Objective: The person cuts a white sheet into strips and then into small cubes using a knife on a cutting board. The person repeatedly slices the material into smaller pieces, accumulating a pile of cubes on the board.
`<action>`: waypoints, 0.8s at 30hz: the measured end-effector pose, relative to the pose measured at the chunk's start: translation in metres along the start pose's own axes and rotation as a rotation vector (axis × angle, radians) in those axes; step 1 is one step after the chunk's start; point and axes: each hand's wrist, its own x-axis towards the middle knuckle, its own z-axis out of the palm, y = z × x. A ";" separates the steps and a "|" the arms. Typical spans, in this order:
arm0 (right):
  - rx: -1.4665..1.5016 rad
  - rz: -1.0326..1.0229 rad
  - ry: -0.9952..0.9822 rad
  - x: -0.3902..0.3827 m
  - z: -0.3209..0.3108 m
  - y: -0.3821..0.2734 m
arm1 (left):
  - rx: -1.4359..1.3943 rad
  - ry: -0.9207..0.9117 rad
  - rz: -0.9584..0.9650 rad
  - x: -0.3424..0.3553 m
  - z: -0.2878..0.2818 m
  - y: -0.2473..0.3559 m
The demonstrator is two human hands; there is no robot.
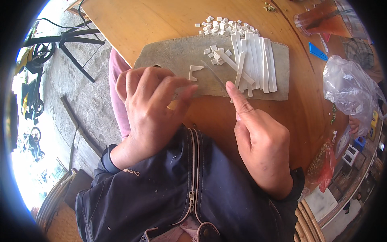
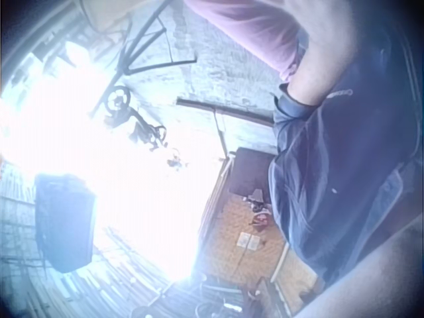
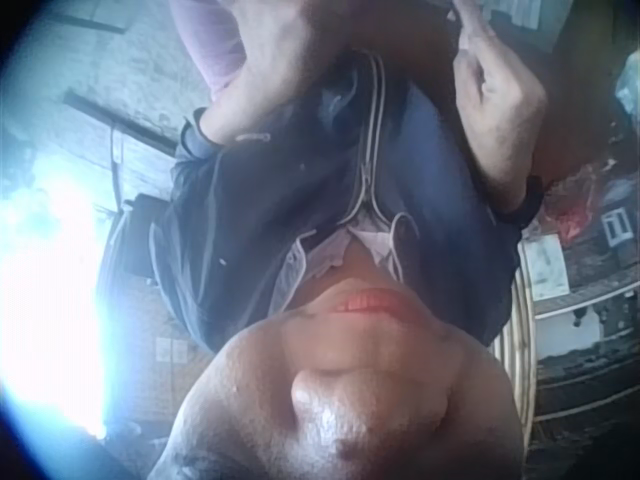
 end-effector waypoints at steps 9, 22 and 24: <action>-0.014 0.001 0.010 0.001 0.001 0.003 | -0.109 0.048 -0.009 -0.004 0.010 -0.002; -0.053 -0.044 0.022 0.007 0.004 0.004 | -0.163 0.062 0.005 -0.005 0.017 0.002; -0.020 -0.058 0.072 0.007 0.004 0.008 | -0.135 0.068 -0.007 -0.005 0.018 0.001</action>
